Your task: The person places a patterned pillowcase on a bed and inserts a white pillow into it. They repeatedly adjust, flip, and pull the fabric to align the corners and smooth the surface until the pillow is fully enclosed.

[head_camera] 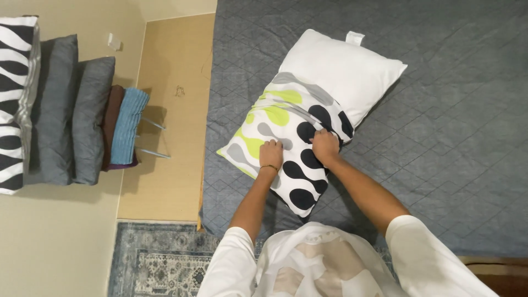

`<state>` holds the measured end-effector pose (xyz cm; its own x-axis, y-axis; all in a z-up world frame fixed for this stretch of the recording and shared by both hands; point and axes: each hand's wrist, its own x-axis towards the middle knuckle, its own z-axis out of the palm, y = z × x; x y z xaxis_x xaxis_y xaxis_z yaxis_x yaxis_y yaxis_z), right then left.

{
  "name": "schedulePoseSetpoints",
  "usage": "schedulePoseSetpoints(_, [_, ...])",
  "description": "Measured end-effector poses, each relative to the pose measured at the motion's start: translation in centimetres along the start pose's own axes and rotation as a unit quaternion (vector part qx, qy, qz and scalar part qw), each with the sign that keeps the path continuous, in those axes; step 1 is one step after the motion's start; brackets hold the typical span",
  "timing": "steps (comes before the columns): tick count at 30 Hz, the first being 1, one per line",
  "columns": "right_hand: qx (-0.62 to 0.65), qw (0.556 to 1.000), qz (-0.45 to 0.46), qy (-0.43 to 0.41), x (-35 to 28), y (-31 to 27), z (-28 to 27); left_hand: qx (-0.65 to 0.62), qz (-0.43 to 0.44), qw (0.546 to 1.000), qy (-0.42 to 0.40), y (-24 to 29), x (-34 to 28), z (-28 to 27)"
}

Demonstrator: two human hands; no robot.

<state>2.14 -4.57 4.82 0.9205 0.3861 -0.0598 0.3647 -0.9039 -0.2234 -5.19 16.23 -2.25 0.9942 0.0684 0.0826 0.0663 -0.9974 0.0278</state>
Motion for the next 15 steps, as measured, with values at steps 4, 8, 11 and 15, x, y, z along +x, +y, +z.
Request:
schedulePoseSetpoints(4, [0.068, 0.997, 0.01, -0.027, 2.2, 2.4, 2.6, -0.081, -0.032, 0.995, -0.041, 0.3, 0.8, -1.3])
schedulePoseSetpoints(8, [0.107, 0.993, 0.002, -0.05, 1.7, 3.5, -0.1, -0.186, -0.126, 0.969, -0.102, -0.2, 1.9, -5.7])
schedulePoseSetpoints(11, [0.178, 0.983, -0.019, -0.031, 0.4, 3.7, -3.2, -0.228, -0.178, 0.949, -0.127, -0.6, 2.9, -6.2])
schedulePoseSetpoints(15, [0.262, 0.965, 0.009, -0.028, 0.5, 5.5, -1.8, -0.213, -0.177, 0.947, -0.164, 0.4, 3.9, -8.3])
